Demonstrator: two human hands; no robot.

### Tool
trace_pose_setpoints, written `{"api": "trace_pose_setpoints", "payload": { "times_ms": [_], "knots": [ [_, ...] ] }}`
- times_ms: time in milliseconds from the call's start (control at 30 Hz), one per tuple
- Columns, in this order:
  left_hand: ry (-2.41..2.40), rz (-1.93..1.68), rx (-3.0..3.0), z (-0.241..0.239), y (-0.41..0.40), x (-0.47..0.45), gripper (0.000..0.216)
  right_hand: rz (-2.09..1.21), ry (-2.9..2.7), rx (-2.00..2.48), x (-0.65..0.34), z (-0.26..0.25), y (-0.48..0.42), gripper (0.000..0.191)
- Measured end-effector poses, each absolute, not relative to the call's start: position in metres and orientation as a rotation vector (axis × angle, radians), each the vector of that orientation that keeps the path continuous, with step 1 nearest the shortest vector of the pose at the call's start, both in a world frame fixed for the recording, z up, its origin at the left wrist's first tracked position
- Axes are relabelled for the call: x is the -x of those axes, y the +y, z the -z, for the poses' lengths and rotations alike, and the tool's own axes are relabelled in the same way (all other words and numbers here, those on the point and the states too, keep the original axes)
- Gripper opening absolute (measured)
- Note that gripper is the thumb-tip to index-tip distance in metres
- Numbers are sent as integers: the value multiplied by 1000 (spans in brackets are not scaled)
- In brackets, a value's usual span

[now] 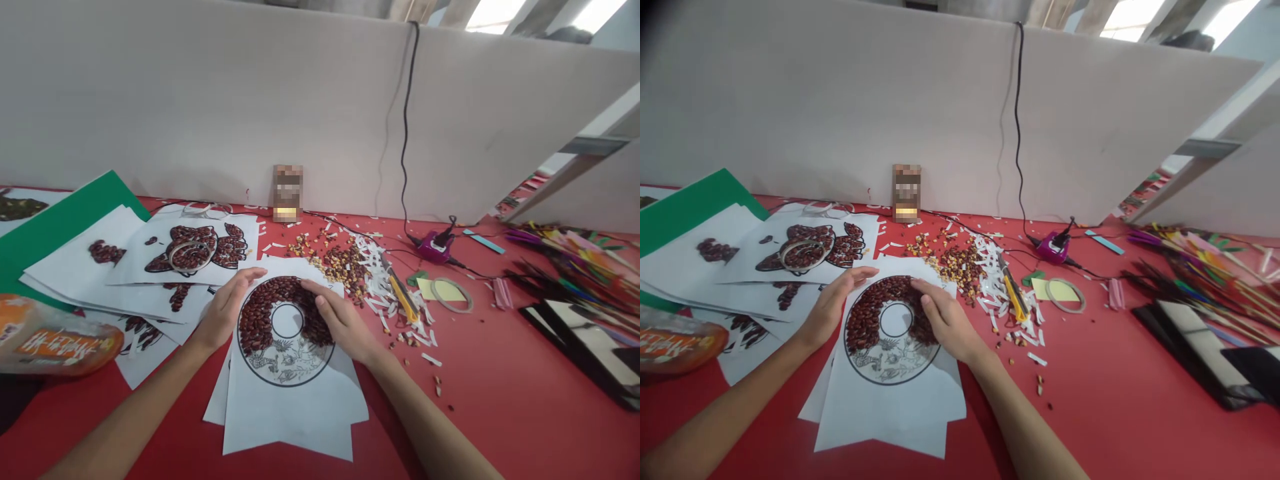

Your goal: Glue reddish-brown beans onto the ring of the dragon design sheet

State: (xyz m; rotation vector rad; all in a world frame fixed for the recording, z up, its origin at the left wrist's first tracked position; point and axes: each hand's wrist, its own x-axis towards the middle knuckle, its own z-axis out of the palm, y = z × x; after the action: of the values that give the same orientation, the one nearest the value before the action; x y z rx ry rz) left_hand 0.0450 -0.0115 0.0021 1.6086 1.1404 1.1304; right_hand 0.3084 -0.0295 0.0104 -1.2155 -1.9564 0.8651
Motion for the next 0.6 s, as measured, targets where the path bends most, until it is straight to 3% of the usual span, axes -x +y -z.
{"api": "trace_pose_setpoints", "payload": {
  "times_ms": [200,600],
  "knots": [
    [1250,-1120,-1576,-2,-10,-46,41,-626,-1504,1371,-313,-4,-26,25],
    [1288,-1046,-1660,-2,-9,-45,36,-349,-1854,1605,-337,-35,58,28]
  ]
}}
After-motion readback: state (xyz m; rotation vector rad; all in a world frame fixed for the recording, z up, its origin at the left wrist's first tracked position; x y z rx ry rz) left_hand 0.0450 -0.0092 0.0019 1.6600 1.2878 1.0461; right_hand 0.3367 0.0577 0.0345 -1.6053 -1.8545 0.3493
